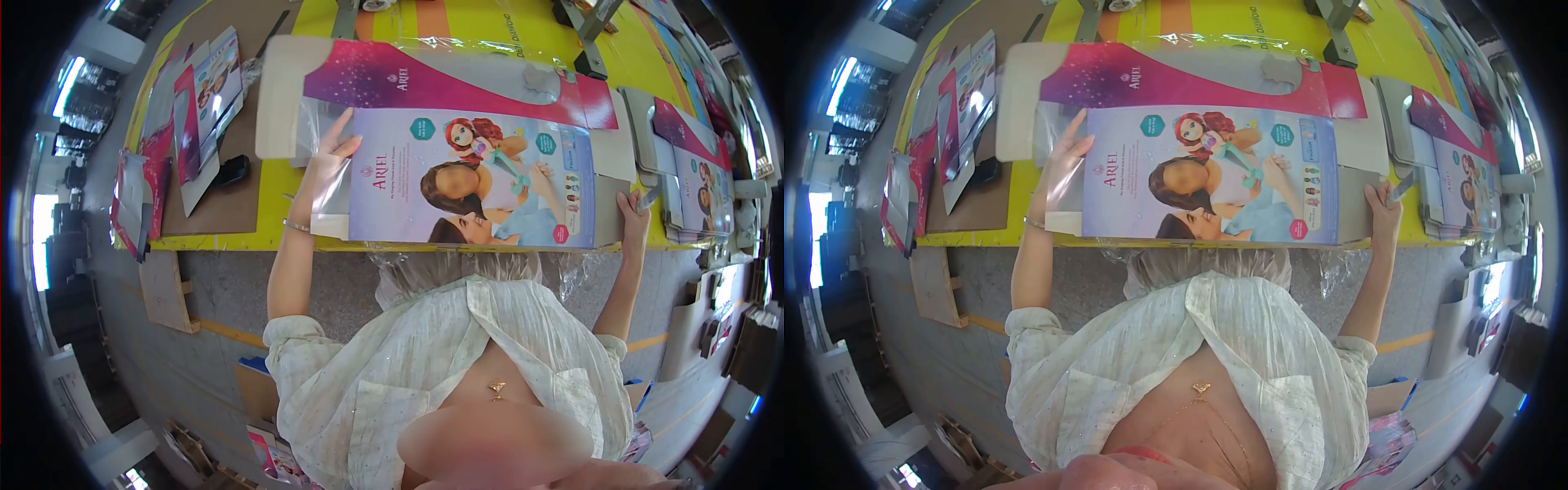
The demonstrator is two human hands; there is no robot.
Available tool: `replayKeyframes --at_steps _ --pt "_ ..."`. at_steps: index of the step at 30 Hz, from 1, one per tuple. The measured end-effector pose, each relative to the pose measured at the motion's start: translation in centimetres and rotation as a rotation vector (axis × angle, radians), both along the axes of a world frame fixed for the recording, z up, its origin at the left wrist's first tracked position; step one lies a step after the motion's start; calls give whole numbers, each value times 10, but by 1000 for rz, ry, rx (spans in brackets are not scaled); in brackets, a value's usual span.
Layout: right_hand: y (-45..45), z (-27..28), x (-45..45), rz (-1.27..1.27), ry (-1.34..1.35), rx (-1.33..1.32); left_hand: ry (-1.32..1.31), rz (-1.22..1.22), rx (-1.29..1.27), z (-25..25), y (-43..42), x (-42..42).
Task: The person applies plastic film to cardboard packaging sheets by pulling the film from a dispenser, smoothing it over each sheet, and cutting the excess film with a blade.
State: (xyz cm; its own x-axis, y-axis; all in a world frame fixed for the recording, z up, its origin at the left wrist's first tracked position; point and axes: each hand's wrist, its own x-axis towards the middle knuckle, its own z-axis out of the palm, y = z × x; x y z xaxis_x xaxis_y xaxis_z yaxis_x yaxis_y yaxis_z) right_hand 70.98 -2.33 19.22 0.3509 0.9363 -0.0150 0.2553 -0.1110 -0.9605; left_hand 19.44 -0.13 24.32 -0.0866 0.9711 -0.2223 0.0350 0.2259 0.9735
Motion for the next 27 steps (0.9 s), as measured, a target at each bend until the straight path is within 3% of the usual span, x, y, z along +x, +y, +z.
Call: replayKeyframes --at_steps 3,6,10,13,18,22,27 --pt "2 2 -3 -11 -25 -7 -2 81 -104 -1 -6 -18" --pt "3 0 2 11 -23 3 145 -22 -215 -9 -22 -76" --pt "10 7 19 15 -25 -105 326 -74 -310 35 -63 -79" --pt "25 36 18 -134 -482 -84 430 -87 -252 58 -80 -78" --pt "125 55 -4 86 -490 206 539 -123 90 98 -13 -44" --pt "223 54 -47 333 -673 420 757 -180 383 77 106 -32" --pt "312 20 -76 393 -929 162 1341 -248 592 23 234 -8"
